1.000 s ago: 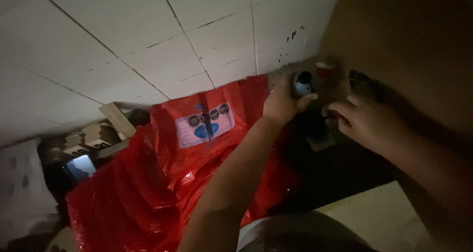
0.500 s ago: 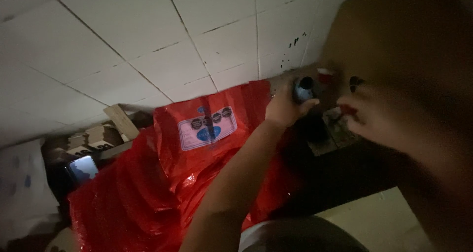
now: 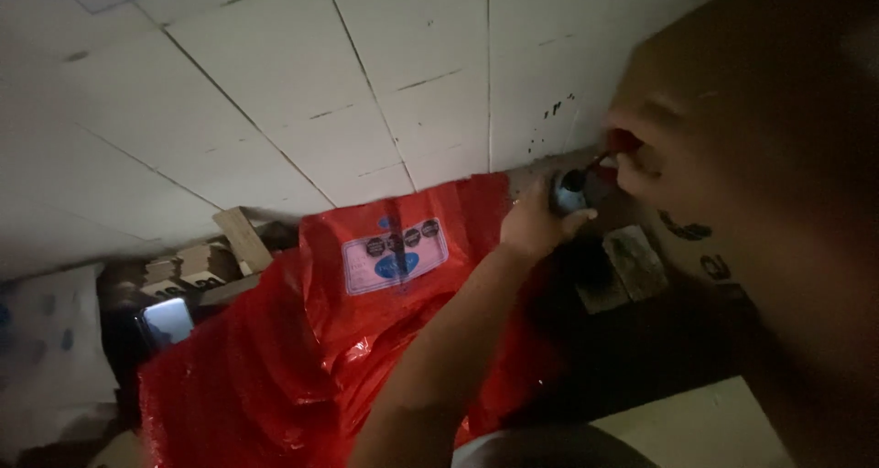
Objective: The person is using a manual stamp to apply markings to a stack of red plastic bags, inking the stamp between applications.
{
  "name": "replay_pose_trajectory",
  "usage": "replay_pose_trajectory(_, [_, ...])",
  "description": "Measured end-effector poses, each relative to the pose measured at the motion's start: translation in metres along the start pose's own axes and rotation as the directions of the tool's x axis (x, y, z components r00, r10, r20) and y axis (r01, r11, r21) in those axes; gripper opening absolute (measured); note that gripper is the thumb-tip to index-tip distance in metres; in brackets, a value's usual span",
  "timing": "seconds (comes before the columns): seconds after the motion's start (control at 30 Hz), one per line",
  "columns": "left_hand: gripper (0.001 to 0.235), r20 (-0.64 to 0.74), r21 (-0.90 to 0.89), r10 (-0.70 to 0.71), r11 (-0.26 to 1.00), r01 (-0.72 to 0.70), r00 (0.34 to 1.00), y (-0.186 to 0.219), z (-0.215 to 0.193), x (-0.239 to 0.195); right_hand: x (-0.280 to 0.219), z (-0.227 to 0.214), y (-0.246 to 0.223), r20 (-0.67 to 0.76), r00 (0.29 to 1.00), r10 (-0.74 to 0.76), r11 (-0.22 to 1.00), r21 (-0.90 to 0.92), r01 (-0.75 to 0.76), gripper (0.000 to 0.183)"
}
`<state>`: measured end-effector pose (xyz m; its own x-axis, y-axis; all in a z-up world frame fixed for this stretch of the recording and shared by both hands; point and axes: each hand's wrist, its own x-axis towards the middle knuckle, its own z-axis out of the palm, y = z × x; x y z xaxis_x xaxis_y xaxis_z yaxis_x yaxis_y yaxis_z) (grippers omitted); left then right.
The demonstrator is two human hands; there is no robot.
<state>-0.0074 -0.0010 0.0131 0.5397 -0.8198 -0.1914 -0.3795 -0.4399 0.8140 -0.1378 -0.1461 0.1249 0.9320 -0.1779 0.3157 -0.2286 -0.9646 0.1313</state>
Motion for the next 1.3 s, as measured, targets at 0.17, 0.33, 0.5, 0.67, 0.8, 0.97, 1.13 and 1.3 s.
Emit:
replay_pose_trajectory(0.17, [0.088,-0.018,-0.146,0.058,0.987,-0.060,0.998,-0.020,0.007,0.002,0.007,0.087,0.024,-0.061,0.994,-0.089,0.836,0.538,0.108,0.041])
replay_pose_trajectory(0.33, [0.087,-0.084,-0.129,0.140,0.980,-0.150,0.987,-0.018,0.010,-0.002,0.007,0.113,0.006,0.061,0.995,-0.080,0.832,0.554,0.033,0.035])
replay_pose_trajectory(0.5, [0.080,-0.138,-0.132,0.188,0.970,-0.206,0.972,-0.020,0.006,-0.005,0.021,0.078,-0.022,0.216,0.976,-0.024,0.864,0.496,-0.089,0.039])
replay_pose_trajectory(0.67, [0.077,-0.098,-0.157,0.173,0.970,-0.187,0.980,-0.041,0.016,0.007,0.026,0.059,-0.028,0.359,0.933,0.006,0.805,0.552,-0.218,0.042])
replay_pose_trajectory(0.8, [0.084,-0.116,-0.164,0.197,0.963,-0.215,0.973,-0.034,0.019,0.009,0.024,0.090,-0.006,0.358,0.933,-0.039,0.827,0.535,-0.171,0.036])
replay_pose_trajectory(0.97, [0.091,-0.090,-0.081,0.141,0.986,-0.148,0.986,-0.025,0.015,0.001,0.028,0.145,0.015,0.352,0.922,-0.162,0.940,0.339,0.036,0.031])
replay_pose_trajectory(1.13, [0.092,-0.030,-0.099,0.112,0.989,-0.114,0.993,-0.043,0.021,0.015,0.021,0.088,0.000,0.503,0.863,-0.037,0.702,0.628,-0.336,0.033])
replay_pose_trajectory(1.3, [0.075,-0.049,-0.070,0.176,0.981,-0.179,0.983,-0.030,0.013,0.007,0.032,0.081,0.005,0.455,0.864,-0.213,0.800,0.589,-0.113,0.030])
